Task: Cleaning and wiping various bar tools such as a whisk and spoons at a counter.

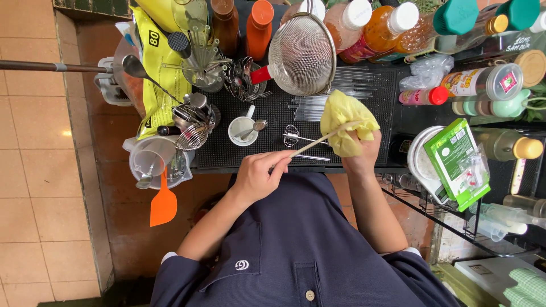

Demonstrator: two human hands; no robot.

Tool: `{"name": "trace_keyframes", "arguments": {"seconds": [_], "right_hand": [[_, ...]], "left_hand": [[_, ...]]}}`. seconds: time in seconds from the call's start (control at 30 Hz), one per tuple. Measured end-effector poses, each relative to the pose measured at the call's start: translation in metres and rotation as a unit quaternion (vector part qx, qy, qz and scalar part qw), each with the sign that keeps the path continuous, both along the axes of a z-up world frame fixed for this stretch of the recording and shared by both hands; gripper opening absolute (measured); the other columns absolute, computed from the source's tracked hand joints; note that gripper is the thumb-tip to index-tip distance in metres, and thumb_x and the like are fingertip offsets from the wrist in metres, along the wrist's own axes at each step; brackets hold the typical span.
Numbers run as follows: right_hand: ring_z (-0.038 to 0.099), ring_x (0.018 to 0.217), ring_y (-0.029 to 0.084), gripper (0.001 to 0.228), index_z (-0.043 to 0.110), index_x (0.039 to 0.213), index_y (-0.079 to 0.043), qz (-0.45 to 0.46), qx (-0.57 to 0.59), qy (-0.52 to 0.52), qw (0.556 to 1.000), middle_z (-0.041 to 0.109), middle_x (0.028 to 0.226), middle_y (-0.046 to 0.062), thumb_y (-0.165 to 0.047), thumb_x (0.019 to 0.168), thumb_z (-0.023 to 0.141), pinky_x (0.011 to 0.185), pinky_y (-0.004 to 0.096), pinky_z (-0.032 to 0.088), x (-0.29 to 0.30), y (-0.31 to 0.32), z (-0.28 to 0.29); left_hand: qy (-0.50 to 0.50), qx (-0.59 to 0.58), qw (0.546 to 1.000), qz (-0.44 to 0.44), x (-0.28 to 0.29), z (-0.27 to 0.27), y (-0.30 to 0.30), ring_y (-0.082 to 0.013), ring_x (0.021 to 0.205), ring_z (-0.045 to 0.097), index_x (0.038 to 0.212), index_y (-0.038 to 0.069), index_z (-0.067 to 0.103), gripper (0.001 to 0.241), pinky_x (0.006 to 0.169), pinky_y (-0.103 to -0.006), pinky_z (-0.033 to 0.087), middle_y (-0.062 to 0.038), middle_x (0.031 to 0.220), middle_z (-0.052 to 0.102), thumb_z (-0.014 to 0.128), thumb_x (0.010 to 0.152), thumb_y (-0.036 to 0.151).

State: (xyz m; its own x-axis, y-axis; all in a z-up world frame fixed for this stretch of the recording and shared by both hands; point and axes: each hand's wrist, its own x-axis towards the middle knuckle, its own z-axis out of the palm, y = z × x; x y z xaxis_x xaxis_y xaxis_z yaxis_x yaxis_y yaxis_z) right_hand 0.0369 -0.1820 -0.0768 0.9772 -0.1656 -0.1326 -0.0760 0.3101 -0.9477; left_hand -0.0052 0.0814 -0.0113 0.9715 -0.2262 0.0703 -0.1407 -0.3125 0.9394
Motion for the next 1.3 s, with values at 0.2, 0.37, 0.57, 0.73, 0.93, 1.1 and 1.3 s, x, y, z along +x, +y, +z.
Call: {"name": "trace_keyframes", "arguments": {"seconds": [0.2,0.37,0.57,0.73,0.93,1.1,1.3], "right_hand": [[0.072,0.099,0.023,0.037,0.058,0.123,0.003,-0.008,0.019,-0.038,0.999,0.069,0.115,0.012,-0.004,0.092,0.077,0.090,0.039,0.062,-0.008,-0.014,-0.025],[0.073,0.099,0.022,0.024,0.064,0.118,0.004,-0.009,0.027,-0.028,0.999,0.072,0.111,0.012,-0.005,0.096,0.069,0.090,0.036,0.062,-0.017,0.002,-0.034],[0.073,0.088,0.016,0.018,0.067,0.110,0.002,0.047,-0.114,0.009,0.992,0.075,0.101,0.008,0.002,0.092,0.063,0.078,0.030,0.062,-0.023,0.035,0.003],[0.073,0.086,0.013,0.018,0.072,0.102,0.001,0.152,-0.146,0.037,0.977,0.077,0.099,0.007,0.005,0.085,0.070,0.077,0.029,0.062,-0.034,0.052,0.009],[0.072,0.084,0.012,0.026,0.074,0.104,0.001,0.190,-0.117,0.027,0.974,0.077,0.096,0.006,0.006,0.082,0.061,0.075,0.027,0.060,-0.045,0.042,0.004],[0.073,0.086,0.013,0.022,0.070,0.112,0.002,0.148,-0.091,0.041,0.984,0.076,0.102,0.007,-0.002,0.094,0.059,0.075,0.027,0.060,-0.048,0.028,0.004],[0.067,0.096,0.011,0.028,0.063,0.127,0.002,0.012,-0.002,0.012,1.000,0.071,0.113,0.005,-0.021,0.109,0.062,0.082,0.026,0.055,-0.030,0.013,0.011]], "left_hand": [[0.054,-0.053,0.996,-0.051,0.004,0.002,0.007,-0.0133,0.066,0.074,0.115,0.004,0.075,0.022,0.060,-0.0261,0.059,-0.004,0.079,0.076,0.061,0.099,0.008],[0.074,-0.059,0.994,-0.061,0.005,-0.001,0.007,-0.0118,0.062,0.072,0.113,0.004,0.075,0.020,0.057,-0.0250,0.056,-0.003,0.078,0.076,0.062,0.098,0.007],[0.078,-0.074,0.993,-0.055,0.006,-0.003,0.008,-0.0094,0.054,0.065,0.112,0.003,0.076,0.022,0.053,-0.0242,0.051,-0.002,0.076,0.075,0.061,0.096,0.006],[0.091,-0.082,0.992,-0.035,0.005,-0.007,0.008,-0.0079,0.050,0.059,0.107,0.002,0.075,0.017,0.049,-0.0244,0.046,-0.002,0.076,0.076,0.064,0.097,0.010],[0.240,-0.195,0.941,-0.135,0.010,-0.020,0.009,-0.0011,0.054,0.047,0.104,0.002,0.075,0.020,0.049,-0.0222,0.039,0.000,0.078,0.076,0.060,0.103,0.014],[0.283,-0.244,0.913,-0.166,0.008,-0.015,0.000,-0.0002,0.054,0.048,0.113,0.001,0.077,0.026,0.051,-0.0204,0.039,0.001,0.074,0.073,0.058,0.104,0.016],[0.236,-0.253,0.918,-0.194,0.001,-0.028,-0.012,-0.0010,0.066,0.060,0.116,0.001,0.077,0.025,0.062,-0.0212,0.047,0.001,0.078,0.074,0.059,0.108,0.016]]}}
